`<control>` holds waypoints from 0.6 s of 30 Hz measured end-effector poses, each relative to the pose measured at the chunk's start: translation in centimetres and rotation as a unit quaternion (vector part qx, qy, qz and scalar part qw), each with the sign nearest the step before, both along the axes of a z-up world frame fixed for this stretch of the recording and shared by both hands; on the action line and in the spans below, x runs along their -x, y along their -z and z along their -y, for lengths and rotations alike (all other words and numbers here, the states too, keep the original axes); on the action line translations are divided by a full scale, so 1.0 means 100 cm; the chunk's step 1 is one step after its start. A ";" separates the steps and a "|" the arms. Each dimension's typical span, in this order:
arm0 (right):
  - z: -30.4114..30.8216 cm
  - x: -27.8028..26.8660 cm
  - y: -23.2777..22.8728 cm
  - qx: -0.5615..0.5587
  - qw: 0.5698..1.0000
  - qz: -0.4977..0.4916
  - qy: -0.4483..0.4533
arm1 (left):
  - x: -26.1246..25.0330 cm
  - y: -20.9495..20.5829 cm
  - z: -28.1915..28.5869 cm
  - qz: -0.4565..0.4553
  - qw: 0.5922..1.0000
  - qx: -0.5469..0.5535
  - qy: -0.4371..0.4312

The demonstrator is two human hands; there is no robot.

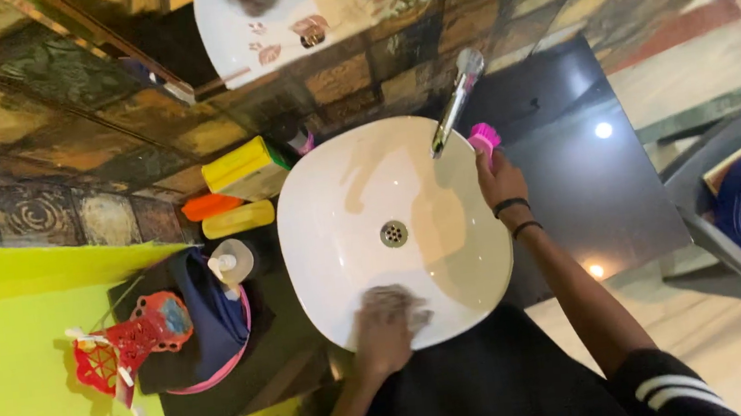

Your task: Cleaning a bathroom sink with a rag and a brush.

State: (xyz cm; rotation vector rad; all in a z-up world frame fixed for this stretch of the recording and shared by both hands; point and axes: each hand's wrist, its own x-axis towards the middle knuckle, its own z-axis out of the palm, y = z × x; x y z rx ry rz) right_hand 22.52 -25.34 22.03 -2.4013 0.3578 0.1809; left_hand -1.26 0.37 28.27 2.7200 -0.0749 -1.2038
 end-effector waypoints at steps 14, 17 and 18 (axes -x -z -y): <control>-0.004 -0.010 -0.009 -0.003 1.000 0.013 0.005 | -0.253 0.110 0.052 0.473 0.878 0.039 0.056; -0.004 -0.005 -0.010 -0.013 1.000 0.017 0.008 | -0.238 0.097 0.023 0.409 0.911 0.011 0.055; -0.003 -0.009 -0.005 -0.015 1.000 0.018 0.010 | -0.222 0.095 0.015 0.378 0.924 -0.004 0.056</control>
